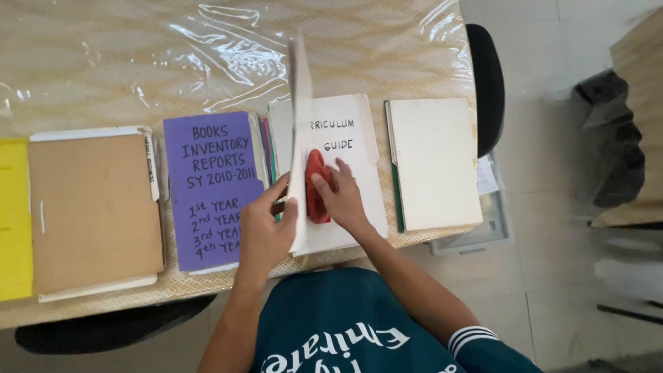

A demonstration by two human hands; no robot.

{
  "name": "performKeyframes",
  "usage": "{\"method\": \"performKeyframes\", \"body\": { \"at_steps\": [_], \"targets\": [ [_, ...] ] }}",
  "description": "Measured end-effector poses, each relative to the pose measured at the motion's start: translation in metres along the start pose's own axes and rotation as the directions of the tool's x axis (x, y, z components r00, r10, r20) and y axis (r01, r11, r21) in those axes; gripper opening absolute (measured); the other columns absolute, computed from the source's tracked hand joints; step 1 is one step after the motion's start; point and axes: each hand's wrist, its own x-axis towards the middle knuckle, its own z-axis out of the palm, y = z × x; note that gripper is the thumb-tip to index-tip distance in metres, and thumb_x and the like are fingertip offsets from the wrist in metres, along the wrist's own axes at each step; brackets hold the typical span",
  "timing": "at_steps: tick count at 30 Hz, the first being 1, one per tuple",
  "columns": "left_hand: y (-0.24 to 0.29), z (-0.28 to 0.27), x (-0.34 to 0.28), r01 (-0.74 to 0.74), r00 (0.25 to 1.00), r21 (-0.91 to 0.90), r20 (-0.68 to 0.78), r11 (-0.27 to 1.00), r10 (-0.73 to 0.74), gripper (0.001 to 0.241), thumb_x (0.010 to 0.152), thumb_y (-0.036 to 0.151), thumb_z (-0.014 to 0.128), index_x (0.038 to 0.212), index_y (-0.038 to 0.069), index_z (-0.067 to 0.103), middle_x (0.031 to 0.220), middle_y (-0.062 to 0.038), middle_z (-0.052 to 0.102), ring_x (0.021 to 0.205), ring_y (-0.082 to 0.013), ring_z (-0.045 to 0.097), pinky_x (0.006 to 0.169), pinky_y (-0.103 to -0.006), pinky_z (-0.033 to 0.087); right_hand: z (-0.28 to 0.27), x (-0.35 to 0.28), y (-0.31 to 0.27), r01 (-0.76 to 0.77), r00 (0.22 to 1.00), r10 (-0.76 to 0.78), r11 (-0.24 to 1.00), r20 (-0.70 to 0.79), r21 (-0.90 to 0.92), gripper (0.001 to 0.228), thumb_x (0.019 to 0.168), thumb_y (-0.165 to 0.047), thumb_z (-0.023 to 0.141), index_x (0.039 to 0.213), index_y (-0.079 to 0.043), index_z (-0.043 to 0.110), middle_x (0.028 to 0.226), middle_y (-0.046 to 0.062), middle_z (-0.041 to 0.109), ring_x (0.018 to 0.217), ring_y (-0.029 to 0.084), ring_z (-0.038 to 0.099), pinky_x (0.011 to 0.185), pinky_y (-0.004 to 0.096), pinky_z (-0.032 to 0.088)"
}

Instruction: Cleaning and dusting various inventory reports and file folders with a red cloth on a table.

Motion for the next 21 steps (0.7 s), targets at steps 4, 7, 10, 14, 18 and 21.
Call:
{"method": "performKeyframes", "body": {
  "at_steps": [4, 7, 10, 14, 18, 21],
  "targets": [
    [0.017, 0.028, 0.002, 0.045, 0.997, 0.215, 0.044, 0.976, -0.056, 0.044, 0.094, 0.01, 0.065, 0.138, 0.003, 0.063, 0.113, -0.018, 0.073, 0.084, -0.018, 0.075, 0.071, -0.0322, 0.063, -0.041, -0.012, -0.03, 0.065, 0.991, -0.042, 0.98, -0.126, 0.186, 0.061, 0.106, -0.04, 0.065, 0.145, 0.006, 0.056, 0.154, 0.031, 0.048, 0.14, 0.04, 0.05, 0.109, 0.043, 0.048],
    [0.02, 0.044, 0.0, -0.094, 0.984, 0.142, 0.165, 0.985, 0.07, 0.048, 0.091, 0.016, 0.069, 0.136, -0.001, 0.063, 0.118, -0.019, 0.071, 0.091, -0.0248, 0.075, 0.078, -0.0346, 0.061, -0.095, -0.007, -0.083, -0.173, 0.981, 0.19, 0.81, 0.029, 0.56, 0.06, 0.104, -0.036, 0.058, 0.15, 0.002, 0.051, 0.145, 0.025, 0.055, 0.127, 0.028, 0.059, 0.096, 0.037, 0.057],
    [-0.006, 0.052, 0.005, 0.149, 0.921, 0.018, 0.362, 0.989, -0.146, 0.047, 0.092, 0.026, 0.069, 0.133, 0.003, 0.062, 0.129, -0.019, 0.063, 0.107, -0.0265, 0.071, 0.077, -0.0355, 0.064, -0.108, -0.004, -0.07, -0.388, 0.921, 0.337, 0.772, 0.193, 0.504, 0.066, 0.095, -0.022, 0.061, 0.154, -0.001, 0.042, 0.123, 0.026, 0.068, 0.103, 0.023, 0.068, 0.079, 0.034, 0.059],
    [-0.106, 0.051, 0.035, -0.159, 0.978, 0.385, -0.065, 0.909, 0.198, 0.046, 0.099, 0.02, 0.068, 0.138, -0.004, 0.061, 0.135, -0.028, 0.064, 0.127, -0.0398, 0.06, 0.108, -0.0442, 0.046, -0.114, 0.002, -0.021, -0.337, 0.94, 0.288, 0.681, 0.185, 0.65, 0.071, 0.092, -0.009, 0.068, 0.156, 0.003, 0.038, 0.124, 0.026, 0.07, 0.098, 0.022, 0.071, 0.078, 0.032, 0.061],
    [-0.12, 0.051, 0.058, 0.41, 0.912, 0.144, -0.06, 0.901, -0.406, 0.057, 0.104, 0.027, 0.064, 0.148, -0.002, 0.04, 0.13, -0.018, 0.064, 0.119, -0.0258, 0.062, 0.1, -0.0365, 0.048, -0.143, 0.001, 0.005, -0.342, 0.932, 0.286, 0.492, 0.222, 0.801, 0.073, 0.09, -0.005, 0.07, 0.155, 0.004, 0.037, 0.131, 0.024, 0.067, 0.105, 0.023, 0.072, 0.085, 0.032, 0.062],
    [-0.076, 0.074, 0.056, 0.5, 0.865, 0.045, 0.012, 0.865, -0.501, 0.046, 0.104, 0.017, 0.059, 0.149, 0.004, 0.06, 0.112, -0.022, 0.071, 0.092, -0.0242, 0.067, 0.082, -0.0365, 0.055, -0.174, -0.002, 0.031, -0.326, 0.936, 0.27, 0.42, 0.226, 0.847, 0.072, 0.09, -0.003, 0.068, 0.156, 0.004, 0.039, 0.134, 0.022, 0.066, 0.111, 0.023, 0.071, 0.091, 0.033, 0.062]
  ]
}}
